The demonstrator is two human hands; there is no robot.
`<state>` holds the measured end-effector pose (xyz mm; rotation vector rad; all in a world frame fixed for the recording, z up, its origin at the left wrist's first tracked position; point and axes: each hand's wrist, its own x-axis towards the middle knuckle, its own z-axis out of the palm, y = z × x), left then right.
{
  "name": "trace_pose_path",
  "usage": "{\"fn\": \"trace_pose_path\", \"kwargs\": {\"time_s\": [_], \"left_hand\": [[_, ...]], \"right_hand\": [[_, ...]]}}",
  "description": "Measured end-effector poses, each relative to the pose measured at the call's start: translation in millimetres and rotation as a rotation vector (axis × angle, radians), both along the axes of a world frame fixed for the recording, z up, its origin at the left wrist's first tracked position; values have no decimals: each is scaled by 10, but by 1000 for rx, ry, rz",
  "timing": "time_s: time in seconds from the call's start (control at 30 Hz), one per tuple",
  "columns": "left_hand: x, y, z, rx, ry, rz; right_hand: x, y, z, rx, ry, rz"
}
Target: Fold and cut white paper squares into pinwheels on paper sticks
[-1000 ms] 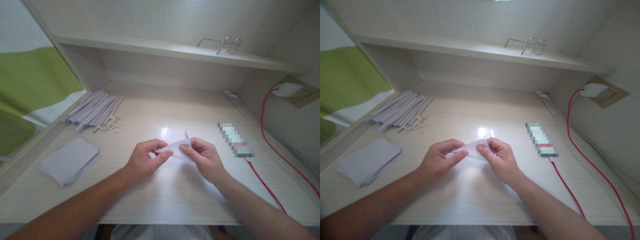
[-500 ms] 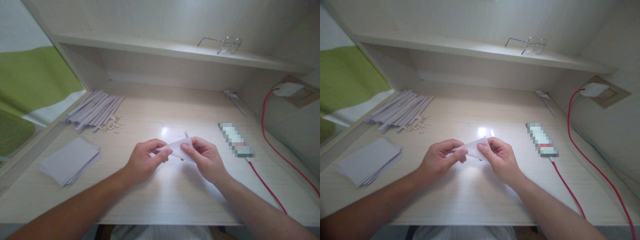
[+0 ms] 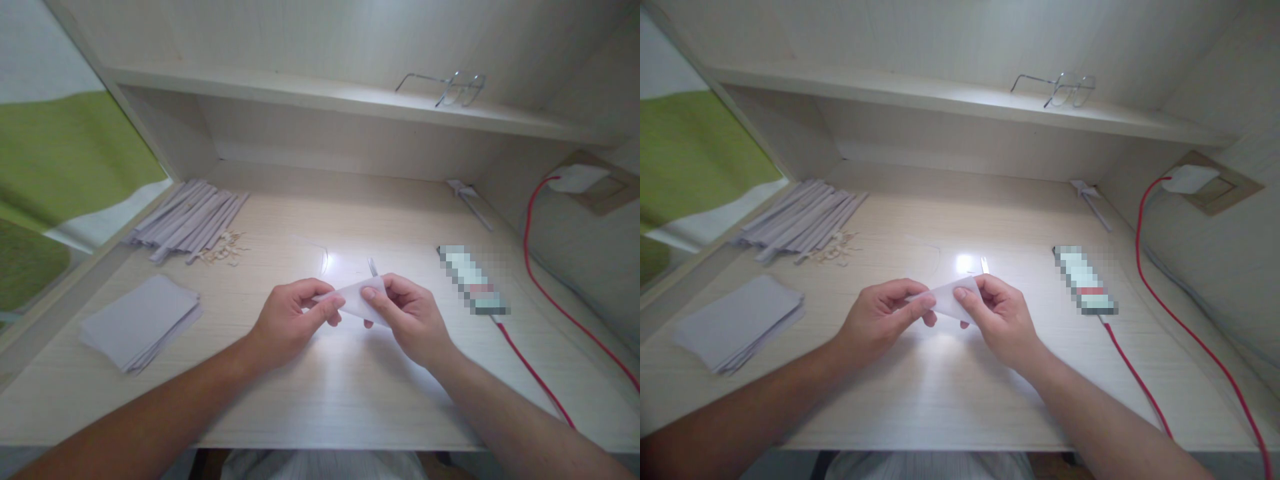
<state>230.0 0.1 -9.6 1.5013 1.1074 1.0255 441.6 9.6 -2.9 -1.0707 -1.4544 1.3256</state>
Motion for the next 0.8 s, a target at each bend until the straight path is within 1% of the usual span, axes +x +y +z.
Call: {"fn": "trace_pose_path", "kwargs": {"time_s": [0.37, 0.57, 0.8], "left_hand": [[11, 3, 4, 1, 3, 18], [9, 1, 9, -7, -27, 30], [2, 9, 37, -21, -74, 48]], "right_hand": [[5, -10, -18, 38, -48, -11], [5, -26, -43, 101, -87, -79], [11, -24, -55, 150, -94, -118]]}}
